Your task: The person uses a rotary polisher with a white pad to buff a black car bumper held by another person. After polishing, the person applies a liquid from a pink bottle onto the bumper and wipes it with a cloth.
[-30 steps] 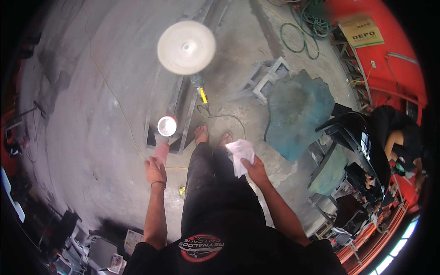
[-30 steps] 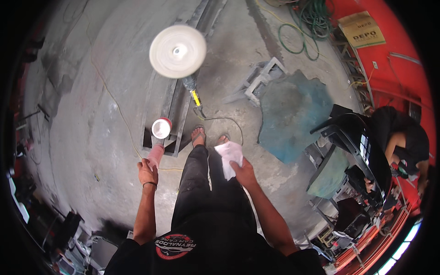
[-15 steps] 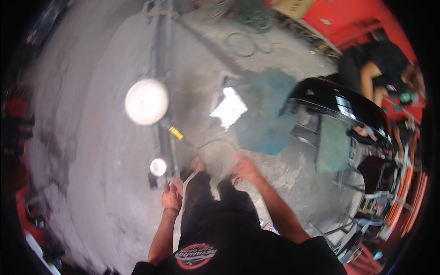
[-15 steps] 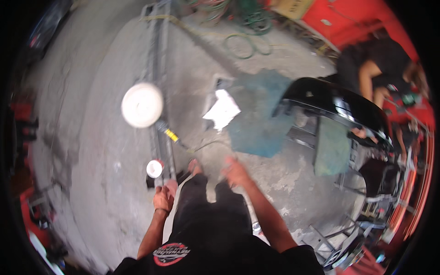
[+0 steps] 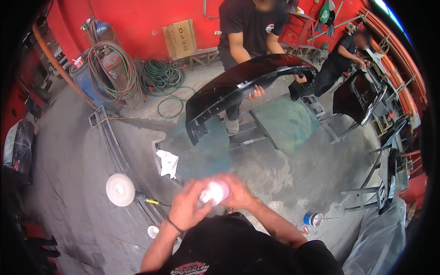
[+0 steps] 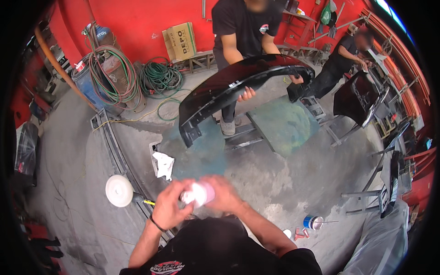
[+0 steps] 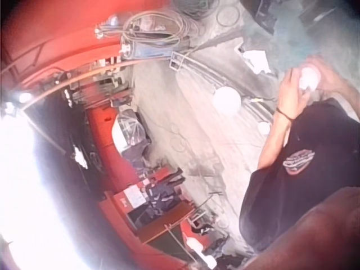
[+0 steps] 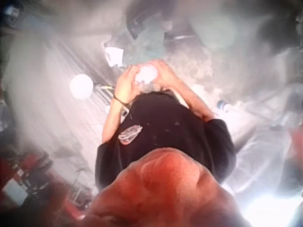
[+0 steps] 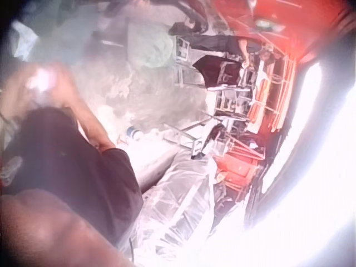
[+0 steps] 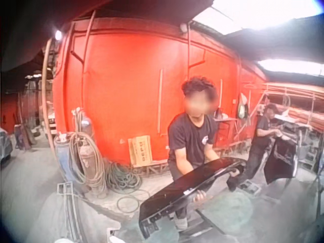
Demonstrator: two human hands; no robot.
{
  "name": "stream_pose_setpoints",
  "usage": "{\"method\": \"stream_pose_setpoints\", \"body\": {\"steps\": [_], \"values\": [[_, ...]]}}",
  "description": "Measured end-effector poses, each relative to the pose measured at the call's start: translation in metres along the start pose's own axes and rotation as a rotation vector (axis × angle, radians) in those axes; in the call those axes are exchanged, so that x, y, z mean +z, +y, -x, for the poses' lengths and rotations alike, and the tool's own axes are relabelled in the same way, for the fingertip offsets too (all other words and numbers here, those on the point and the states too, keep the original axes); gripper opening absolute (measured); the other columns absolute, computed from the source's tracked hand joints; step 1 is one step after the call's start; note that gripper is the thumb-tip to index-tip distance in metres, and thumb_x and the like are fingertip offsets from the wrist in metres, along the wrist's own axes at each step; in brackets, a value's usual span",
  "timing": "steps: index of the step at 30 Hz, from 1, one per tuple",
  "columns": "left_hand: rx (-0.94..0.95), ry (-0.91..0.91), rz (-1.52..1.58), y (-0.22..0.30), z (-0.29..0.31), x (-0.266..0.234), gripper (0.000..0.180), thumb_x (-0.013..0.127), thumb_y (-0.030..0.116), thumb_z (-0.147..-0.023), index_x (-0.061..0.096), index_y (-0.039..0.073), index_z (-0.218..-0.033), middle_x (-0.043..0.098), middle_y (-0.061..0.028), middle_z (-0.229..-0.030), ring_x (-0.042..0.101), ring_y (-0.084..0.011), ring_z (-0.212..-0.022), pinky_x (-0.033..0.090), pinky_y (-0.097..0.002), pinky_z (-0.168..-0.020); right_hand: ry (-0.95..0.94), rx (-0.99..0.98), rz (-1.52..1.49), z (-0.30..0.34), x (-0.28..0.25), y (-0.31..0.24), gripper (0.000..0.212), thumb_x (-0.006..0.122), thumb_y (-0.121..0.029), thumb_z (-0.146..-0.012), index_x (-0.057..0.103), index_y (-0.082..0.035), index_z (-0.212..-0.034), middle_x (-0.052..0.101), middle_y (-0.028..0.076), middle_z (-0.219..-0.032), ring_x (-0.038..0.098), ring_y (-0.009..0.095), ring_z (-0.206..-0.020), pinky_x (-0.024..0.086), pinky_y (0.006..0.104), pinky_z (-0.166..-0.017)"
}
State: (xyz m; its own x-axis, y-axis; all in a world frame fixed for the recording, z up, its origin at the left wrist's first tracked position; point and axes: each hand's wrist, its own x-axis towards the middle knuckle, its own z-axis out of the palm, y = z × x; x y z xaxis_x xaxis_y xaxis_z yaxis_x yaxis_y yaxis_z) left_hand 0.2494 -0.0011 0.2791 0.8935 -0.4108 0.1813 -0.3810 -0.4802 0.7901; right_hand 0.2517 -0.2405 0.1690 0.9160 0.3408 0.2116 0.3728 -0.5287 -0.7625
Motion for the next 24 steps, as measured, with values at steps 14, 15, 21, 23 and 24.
{"method": "stream_pose_setpoints", "body": {"steps": [14,15,21,23,24], "values": [[-0.365,-0.188,1.280,-0.037,-0.058,0.133,0.123,0.097,0.033,-0.084,0.018,0.004,-0.174,0.040,-0.0166,-0.168,0.041,-0.0279,-0.156,0.038,-0.0480,-0.127,0.086,0.326,-0.689,-0.010,-0.089,0.006,0.094,0.093,-0.035,-0.079,0.047,0.002,-0.153,0.067,0.016,-0.135,0.067,0.028,-0.126,0.054,0.0434,-0.106],[-0.311,-0.203,1.240,-0.040,-0.061,0.133,0.124,0.097,0.032,-0.084,0.017,0.004,-0.174,0.041,-0.0159,-0.167,0.040,-0.0274,-0.156,0.038,-0.0475,-0.127,0.094,0.321,-0.685,-0.017,-0.086,0.009,0.092,0.092,-0.035,-0.081,0.047,0.003,-0.152,0.067,0.017,-0.135,0.067,0.028,-0.126,0.054,0.0432,-0.106],[-0.266,-0.195,1.064,-0.066,-0.089,0.120,0.118,0.095,0.017,-0.081,0.021,0.003,-0.172,0.046,-0.0125,-0.162,0.046,-0.0246,-0.149,0.041,-0.0446,-0.123,0.224,0.425,-0.436,-0.062,-0.079,-0.012,0.082,0.085,-0.038,-0.094,0.045,0.005,-0.153,0.065,0.021,-0.140,0.067,0.030,-0.126,0.054,0.0455,-0.107],[-0.235,-0.196,1.004,-0.078,-0.098,0.107,0.115,0.096,0.018,-0.081,0.026,0.002,-0.171,0.048,-0.0131,-0.161,0.048,-0.0246,-0.148,0.042,-0.0440,-0.123,0.282,0.334,-0.412,-0.075,-0.082,-0.008,0.082,0.084,-0.035,-0.097,0.043,0.005,-0.156,0.065,0.020,-0.142,0.067,0.029,-0.127,0.054,0.0447,-0.107],[-0.223,-0.203,0.971,-0.078,-0.105,0.096,0.114,0.096,0.018,-0.080,0.028,0.002,-0.170,0.049,-0.0135,-0.161,0.049,-0.0247,-0.148,0.042,-0.0437,-0.123,0.314,0.292,-0.403,-0.080,-0.082,-0.005,0.082,0.083,-0.034,-0.098,0.042,0.004,-0.158,0.064,0.020,-0.143,0.067,0.028,-0.128,0.054,0.0444,-0.108]]}}
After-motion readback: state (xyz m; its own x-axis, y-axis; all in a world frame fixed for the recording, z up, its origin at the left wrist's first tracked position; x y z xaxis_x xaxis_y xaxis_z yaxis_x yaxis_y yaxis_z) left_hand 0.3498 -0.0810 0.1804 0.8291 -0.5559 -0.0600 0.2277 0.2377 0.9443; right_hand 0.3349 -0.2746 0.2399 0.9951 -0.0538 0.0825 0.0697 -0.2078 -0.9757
